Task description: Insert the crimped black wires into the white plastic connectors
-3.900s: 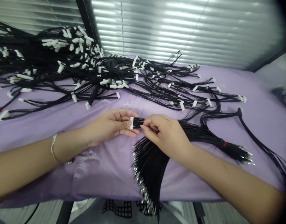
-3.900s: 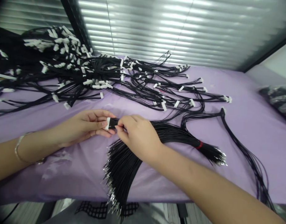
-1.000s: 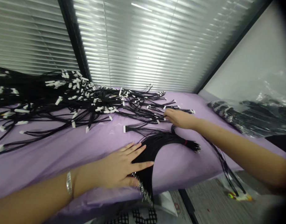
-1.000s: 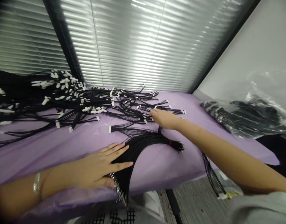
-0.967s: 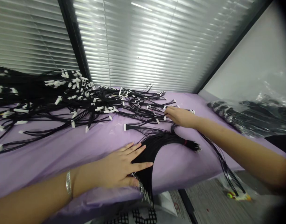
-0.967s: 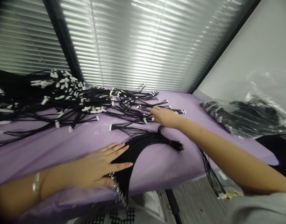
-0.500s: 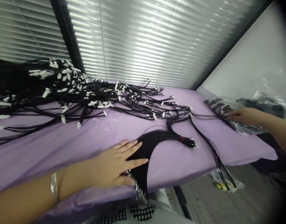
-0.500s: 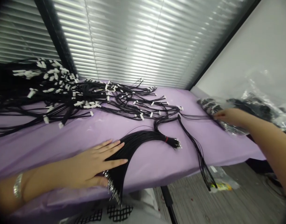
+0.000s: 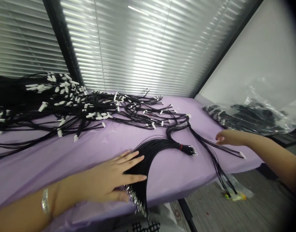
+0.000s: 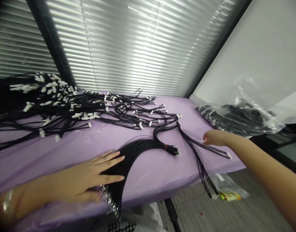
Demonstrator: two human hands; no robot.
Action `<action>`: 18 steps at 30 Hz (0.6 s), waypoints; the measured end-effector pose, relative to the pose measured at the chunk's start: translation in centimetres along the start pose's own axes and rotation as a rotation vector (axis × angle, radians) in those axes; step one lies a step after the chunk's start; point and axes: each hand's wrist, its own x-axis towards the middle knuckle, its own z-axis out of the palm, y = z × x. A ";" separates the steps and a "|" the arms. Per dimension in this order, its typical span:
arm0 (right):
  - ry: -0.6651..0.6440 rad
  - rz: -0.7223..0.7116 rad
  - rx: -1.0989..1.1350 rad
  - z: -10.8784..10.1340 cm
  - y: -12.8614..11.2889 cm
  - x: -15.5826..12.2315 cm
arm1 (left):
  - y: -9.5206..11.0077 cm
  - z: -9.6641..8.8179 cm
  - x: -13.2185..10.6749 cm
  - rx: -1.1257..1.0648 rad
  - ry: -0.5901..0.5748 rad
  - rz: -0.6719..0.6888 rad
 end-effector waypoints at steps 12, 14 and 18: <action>-0.190 -0.336 0.016 2.1 -10.9 7.3 | 0.2 0.4 0.2 0.007 -0.028 0.155; -0.216 -0.290 0.007 2.9 -9.7 7.2 | 0.3 0.6 0.1 0.021 -0.010 0.162; -0.231 -0.210 0.012 4.2 -6.9 5.3 | 0.7 0.5 0.0 0.039 0.030 0.184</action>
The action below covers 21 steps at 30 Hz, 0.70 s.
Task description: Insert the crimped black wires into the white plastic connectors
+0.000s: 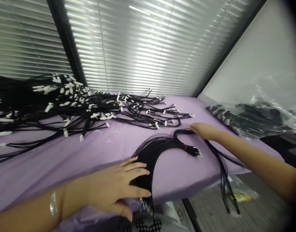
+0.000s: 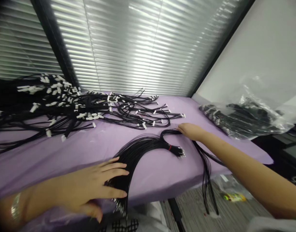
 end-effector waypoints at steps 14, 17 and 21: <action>0.286 -0.154 0.056 -1.1 -7.4 -0.7 | -0.7 1.3 -0.3 -0.015 0.047 0.015; 0.153 -0.458 0.142 -2.9 -11.1 -0.5 | -0.8 1.3 -0.3 -0.007 0.086 -0.039; 0.009 -0.581 0.268 -4.3 -13.9 -0.2 | -1.4 1.5 -0.5 0.013 0.144 -0.235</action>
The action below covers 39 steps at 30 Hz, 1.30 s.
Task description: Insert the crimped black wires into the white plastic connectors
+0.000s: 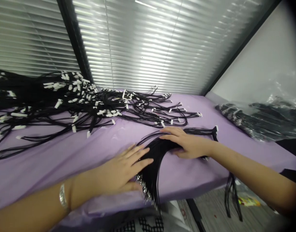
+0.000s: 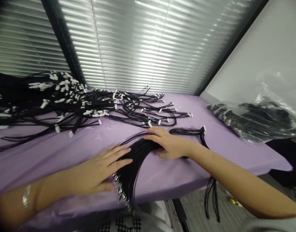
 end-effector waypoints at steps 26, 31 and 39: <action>0.168 0.085 -0.228 5.2 -8.0 -2.2 | -0.4 -2.5 -3.3 0.344 0.035 -0.513; 0.179 0.109 -0.170 6.8 -7.9 -4.1 | -1.6 -2.6 -9.6 0.262 0.046 -0.701; 0.175 0.126 -0.102 8.3 -6.2 -6.0 | -1.3 0.1 -17.8 0.350 0.103 -0.824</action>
